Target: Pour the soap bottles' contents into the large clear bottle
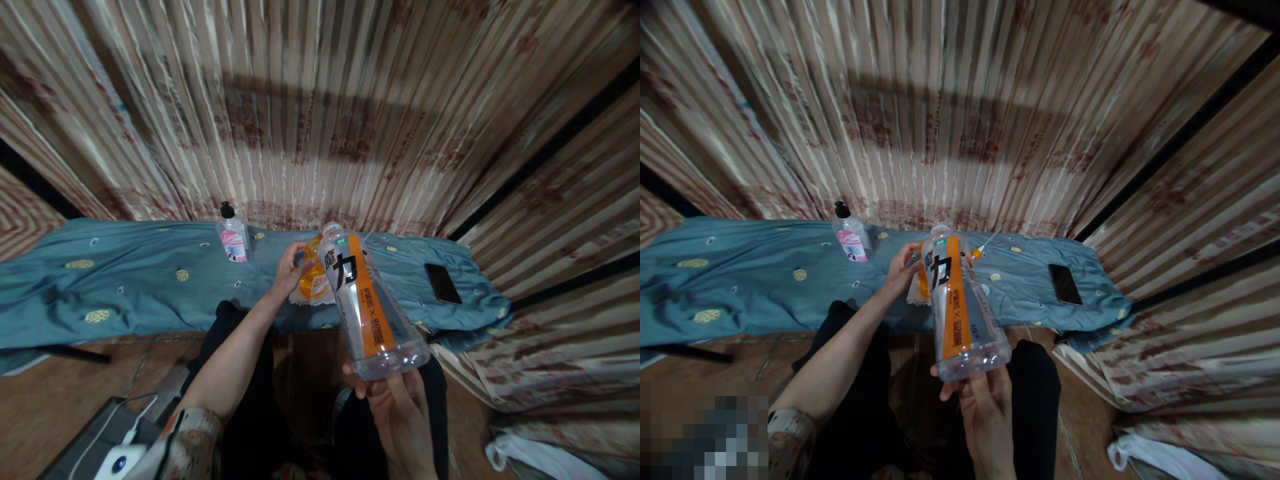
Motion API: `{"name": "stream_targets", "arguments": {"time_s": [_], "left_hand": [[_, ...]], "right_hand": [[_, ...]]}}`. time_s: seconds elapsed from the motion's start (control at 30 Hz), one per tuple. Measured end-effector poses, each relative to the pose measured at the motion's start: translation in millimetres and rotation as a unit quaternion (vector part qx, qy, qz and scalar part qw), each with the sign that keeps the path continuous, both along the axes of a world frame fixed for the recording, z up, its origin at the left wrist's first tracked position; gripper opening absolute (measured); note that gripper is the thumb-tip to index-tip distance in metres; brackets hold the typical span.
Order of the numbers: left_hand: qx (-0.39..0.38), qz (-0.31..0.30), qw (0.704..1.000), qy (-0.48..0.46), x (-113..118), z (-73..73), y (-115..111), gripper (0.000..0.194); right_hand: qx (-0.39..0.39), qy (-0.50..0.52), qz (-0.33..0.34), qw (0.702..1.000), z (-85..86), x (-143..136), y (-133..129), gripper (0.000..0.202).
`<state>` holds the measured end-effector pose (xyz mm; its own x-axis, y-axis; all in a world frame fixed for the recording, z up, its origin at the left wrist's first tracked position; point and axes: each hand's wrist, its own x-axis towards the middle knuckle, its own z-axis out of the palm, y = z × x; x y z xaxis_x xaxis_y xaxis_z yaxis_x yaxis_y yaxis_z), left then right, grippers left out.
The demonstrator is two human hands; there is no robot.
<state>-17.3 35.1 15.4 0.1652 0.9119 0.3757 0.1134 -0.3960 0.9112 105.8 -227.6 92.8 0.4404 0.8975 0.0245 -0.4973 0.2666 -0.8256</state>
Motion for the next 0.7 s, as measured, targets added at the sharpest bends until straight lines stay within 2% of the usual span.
{"name": "stream_targets", "arguments": {"time_s": [0.2,0.5,0.7], "left_hand": [[-0.014,-0.004,1.0,0.0,-0.2,3.9,-2.8,0.036],[-0.024,-0.008,1.0,0.005,-1.3,9.6,-6.8,0.033],[-0.025,-0.002,1.0,0.005,-0.9,8.8,-5.8,0.032]], "right_hand": [[-0.001,-0.003,0.001,1.0,-2.3,0.7,-0.9,0.026],[-0.012,-0.009,0.001,1.0,-4.1,1.3,-1.0,0.029],[-0.009,0.002,-0.003,1.0,-4.1,0.7,-1.4,0.023]]}}
